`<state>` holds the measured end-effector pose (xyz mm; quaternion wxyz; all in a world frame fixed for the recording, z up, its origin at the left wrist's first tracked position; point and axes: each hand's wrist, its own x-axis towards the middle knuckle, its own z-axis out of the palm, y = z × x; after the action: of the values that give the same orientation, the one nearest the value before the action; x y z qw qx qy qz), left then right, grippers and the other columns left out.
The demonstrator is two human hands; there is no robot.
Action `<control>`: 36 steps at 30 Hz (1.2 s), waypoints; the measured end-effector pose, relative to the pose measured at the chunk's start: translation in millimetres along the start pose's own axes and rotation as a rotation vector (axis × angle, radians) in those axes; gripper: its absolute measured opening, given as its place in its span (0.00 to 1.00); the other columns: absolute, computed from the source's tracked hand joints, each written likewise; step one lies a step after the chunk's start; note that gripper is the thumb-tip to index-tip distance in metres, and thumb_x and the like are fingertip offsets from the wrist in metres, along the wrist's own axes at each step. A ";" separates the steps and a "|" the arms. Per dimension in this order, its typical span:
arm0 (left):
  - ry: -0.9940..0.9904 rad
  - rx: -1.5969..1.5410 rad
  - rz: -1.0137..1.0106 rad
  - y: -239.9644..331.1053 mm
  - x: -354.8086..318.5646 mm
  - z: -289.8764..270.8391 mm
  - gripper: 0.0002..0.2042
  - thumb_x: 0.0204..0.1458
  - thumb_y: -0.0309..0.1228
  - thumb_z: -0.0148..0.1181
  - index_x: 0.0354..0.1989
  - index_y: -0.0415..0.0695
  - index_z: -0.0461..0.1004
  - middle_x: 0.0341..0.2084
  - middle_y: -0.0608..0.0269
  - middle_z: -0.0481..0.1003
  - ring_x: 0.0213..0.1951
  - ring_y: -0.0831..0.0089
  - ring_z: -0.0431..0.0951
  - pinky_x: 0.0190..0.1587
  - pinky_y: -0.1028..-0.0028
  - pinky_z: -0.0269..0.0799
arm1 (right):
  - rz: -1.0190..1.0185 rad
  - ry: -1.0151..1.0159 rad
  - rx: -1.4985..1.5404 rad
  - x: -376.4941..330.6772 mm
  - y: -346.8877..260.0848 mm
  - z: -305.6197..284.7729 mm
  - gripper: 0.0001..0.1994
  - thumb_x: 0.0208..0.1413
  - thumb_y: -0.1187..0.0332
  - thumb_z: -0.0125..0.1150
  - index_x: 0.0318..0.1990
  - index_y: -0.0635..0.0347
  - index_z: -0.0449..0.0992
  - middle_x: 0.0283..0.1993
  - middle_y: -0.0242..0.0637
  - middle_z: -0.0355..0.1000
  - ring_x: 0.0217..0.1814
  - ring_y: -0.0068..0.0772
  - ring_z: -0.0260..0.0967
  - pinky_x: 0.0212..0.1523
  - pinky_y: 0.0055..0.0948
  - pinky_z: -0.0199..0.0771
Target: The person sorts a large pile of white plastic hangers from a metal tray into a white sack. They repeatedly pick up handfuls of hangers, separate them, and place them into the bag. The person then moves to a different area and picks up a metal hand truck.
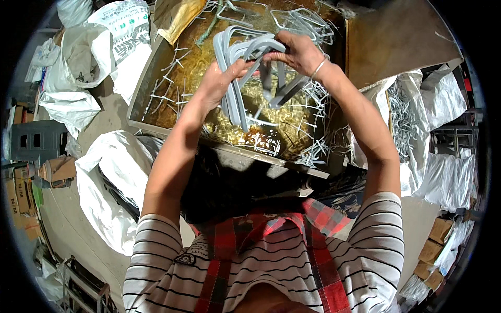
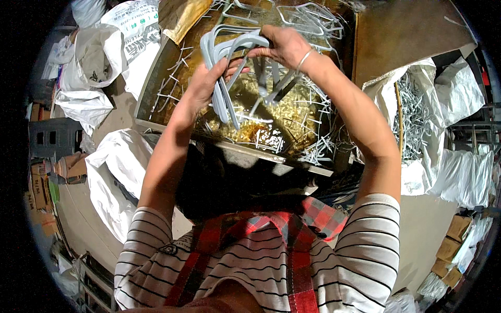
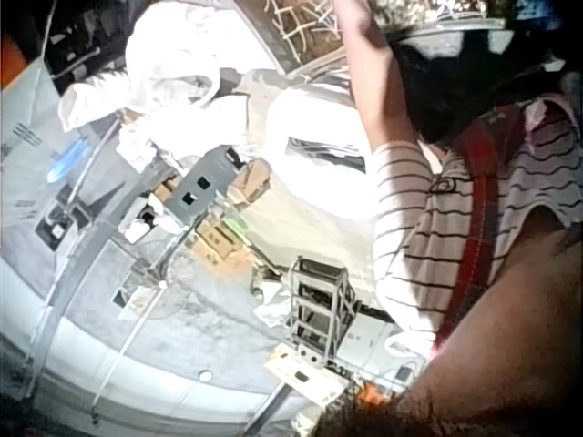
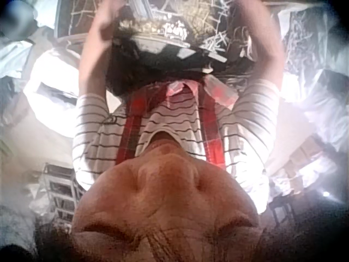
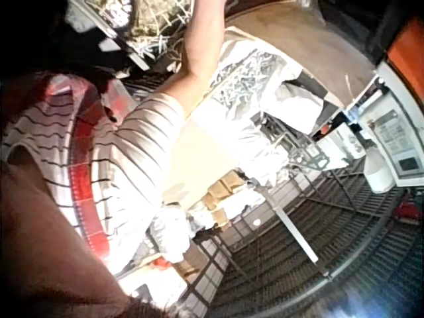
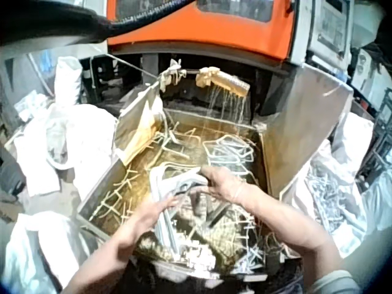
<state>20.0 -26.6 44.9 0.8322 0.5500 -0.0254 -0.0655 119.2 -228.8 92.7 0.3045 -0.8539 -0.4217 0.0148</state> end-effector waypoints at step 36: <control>0.236 -0.258 -0.115 -61.0 23.3 -4.1 0.14 0.48 0.23 0.55 0.44 0.35 0.69 0.38 0.60 0.72 0.40 0.72 0.72 0.42 0.74 0.67 | 0.553 0.149 0.518 0.8 1.3 116.3 0.34 0.54 0.42 0.42 0.48 0.73 0.65 0.43 0.60 0.64 0.49 0.50 0.62 0.51 0.40 0.59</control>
<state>38.6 -49.7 -13.5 0.8880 0.4429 0.1126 -0.0509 87.9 -169.8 -2.5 0.5245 -0.8289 -0.1346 0.1402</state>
